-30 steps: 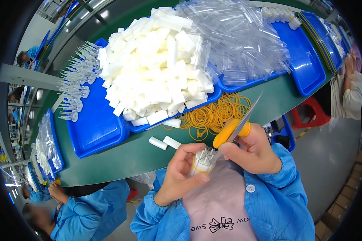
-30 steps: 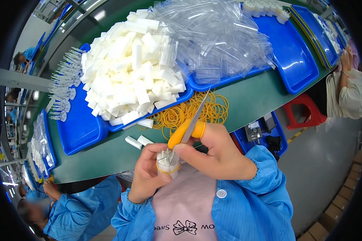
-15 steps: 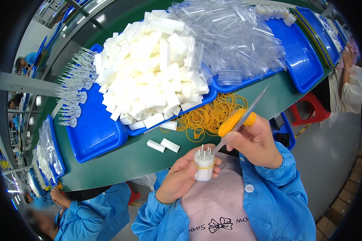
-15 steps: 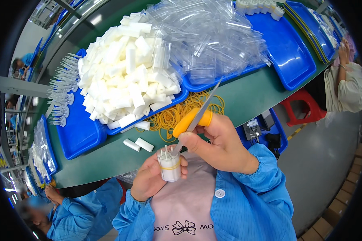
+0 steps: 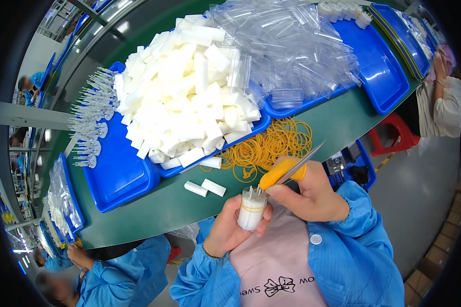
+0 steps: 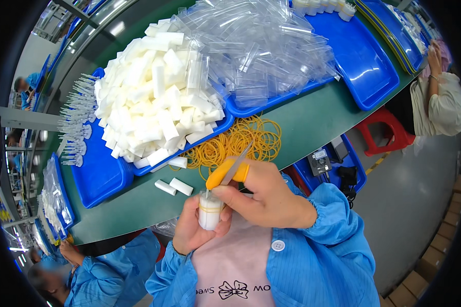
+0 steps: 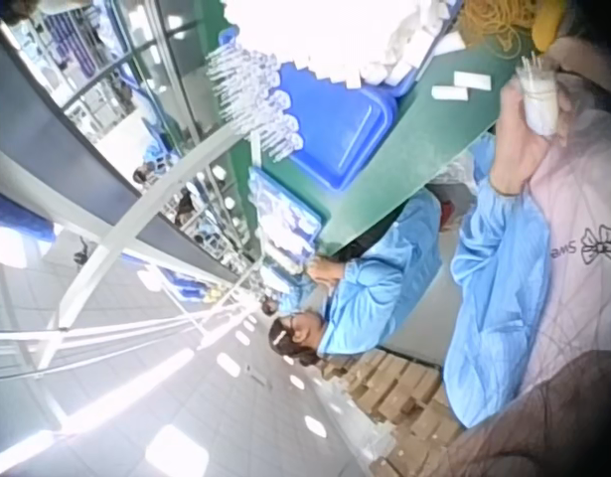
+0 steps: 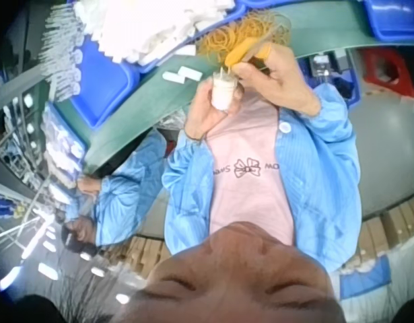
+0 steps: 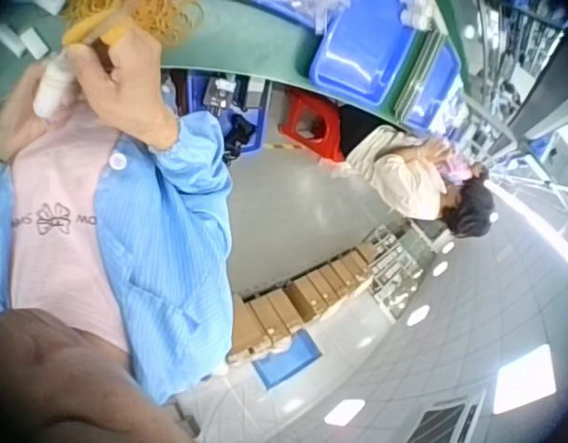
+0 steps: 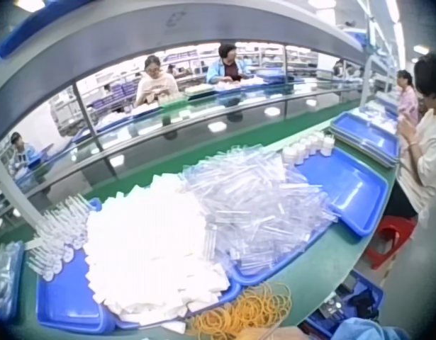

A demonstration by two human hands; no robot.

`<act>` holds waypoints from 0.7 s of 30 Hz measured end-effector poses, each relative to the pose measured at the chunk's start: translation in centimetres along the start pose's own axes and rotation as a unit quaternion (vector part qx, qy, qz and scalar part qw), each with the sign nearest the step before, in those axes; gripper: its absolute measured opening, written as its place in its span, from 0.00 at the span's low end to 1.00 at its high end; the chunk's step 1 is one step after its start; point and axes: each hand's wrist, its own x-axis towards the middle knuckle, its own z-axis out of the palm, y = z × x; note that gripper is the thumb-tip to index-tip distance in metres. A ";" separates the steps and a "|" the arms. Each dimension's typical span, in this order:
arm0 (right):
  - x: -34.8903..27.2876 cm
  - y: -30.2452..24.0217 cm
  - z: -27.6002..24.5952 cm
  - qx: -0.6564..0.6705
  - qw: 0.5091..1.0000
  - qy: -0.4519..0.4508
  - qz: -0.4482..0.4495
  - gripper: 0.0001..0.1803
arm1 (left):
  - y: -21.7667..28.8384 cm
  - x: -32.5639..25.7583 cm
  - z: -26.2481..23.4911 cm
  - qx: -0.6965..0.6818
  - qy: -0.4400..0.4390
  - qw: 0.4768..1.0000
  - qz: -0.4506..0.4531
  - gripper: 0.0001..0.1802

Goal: The person assembles small white cylindrical components by inserting them into a clear plastic holder. They use a yellow rubber band to secure the components in the holder and then place the finished unit onto a blue tray. The process is repeated multiple times with the person picking up new components and rubber bands from the table.

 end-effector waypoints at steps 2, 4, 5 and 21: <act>-0.3 0.1 -0.2 0.137 0.988 0.045 0.064 0.08 | 0.1 -0.1 0.7 -0.019 -0.005 1.000 -0.006 0.29; -0.5 0.0 -0.5 0.217 0.968 0.061 0.112 0.08 | 0.4 0.0 0.9 -0.021 -0.005 1.000 -0.014 0.29; -0.4 -0.2 -0.9 0.232 0.963 0.054 0.130 0.09 | 0.5 0.1 0.9 -0.022 -0.004 1.000 -0.018 0.29; -0.7 0.2 -0.8 0.104 0.989 -0.016 0.103 0.07 | -0.7 0.2 -0.4 -0.007 -0.064 0.998 -0.013 0.38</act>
